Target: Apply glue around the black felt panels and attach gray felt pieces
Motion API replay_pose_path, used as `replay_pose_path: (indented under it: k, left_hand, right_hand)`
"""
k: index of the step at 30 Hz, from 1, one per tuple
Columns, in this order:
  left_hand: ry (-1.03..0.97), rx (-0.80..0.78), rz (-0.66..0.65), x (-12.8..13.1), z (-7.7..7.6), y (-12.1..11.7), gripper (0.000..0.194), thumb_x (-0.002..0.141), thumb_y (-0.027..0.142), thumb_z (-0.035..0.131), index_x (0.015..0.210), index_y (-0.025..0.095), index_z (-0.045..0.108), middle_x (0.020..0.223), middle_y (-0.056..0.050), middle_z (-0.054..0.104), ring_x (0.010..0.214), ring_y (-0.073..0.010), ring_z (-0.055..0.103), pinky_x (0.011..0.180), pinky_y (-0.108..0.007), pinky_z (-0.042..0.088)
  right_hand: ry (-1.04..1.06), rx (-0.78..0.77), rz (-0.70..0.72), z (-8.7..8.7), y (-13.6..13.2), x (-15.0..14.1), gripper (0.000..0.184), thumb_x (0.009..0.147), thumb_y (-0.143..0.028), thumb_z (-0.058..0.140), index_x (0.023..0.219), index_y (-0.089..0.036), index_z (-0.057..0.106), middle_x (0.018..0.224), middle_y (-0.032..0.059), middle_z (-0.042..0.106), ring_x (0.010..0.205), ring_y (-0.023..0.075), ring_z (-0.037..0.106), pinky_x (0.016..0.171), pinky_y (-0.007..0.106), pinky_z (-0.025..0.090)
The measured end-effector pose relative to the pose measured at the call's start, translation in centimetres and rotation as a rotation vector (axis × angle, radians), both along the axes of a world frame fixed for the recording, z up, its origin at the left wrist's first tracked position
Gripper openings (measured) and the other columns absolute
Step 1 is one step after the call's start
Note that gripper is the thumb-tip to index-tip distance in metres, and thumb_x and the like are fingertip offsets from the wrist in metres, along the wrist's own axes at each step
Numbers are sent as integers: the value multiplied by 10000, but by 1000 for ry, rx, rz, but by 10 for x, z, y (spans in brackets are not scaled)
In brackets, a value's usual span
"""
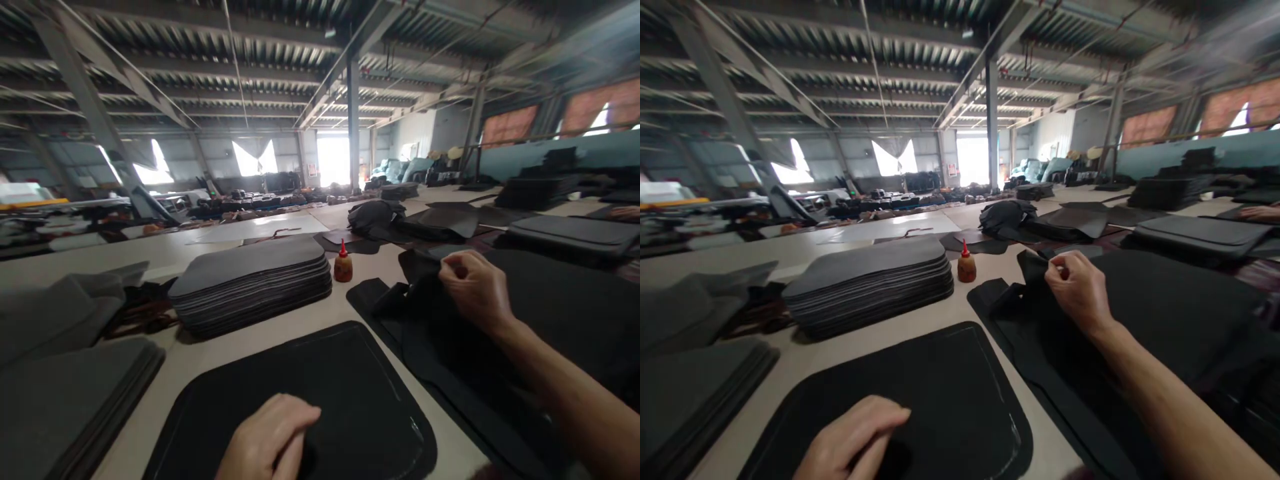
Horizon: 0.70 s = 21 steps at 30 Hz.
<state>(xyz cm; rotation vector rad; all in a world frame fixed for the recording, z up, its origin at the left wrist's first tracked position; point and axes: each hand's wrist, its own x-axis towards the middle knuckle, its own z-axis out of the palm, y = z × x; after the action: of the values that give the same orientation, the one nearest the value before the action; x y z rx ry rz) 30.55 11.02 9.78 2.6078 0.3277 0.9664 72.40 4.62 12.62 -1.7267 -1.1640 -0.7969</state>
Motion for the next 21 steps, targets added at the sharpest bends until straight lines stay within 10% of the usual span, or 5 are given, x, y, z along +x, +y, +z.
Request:
replay_pose_path:
  k: [7, 21]
  left_hand:
    - [171, -197, -61, 71, 5, 7, 242, 951, 148, 466, 1053, 217, 673, 1006, -32, 711, 935, -166, 669, 856, -285, 532]
    - [485, -34, -144, 219, -24, 53, 401, 877, 109, 499, 1264, 150, 595, 1467, -136, 506, 1401, -275, 408, 1191, -445, 361]
  right_hand:
    - [71, -68, -9, 28, 2, 9, 111, 824, -281, 575, 811, -193, 643, 802, 51, 665, 644, 181, 587, 643, 315, 431]
    - [85, -169, 101, 49, 2, 16, 111, 796, -276, 539, 796, -209, 628, 788, 45, 663, 703, 199, 614, 651, 310, 446]
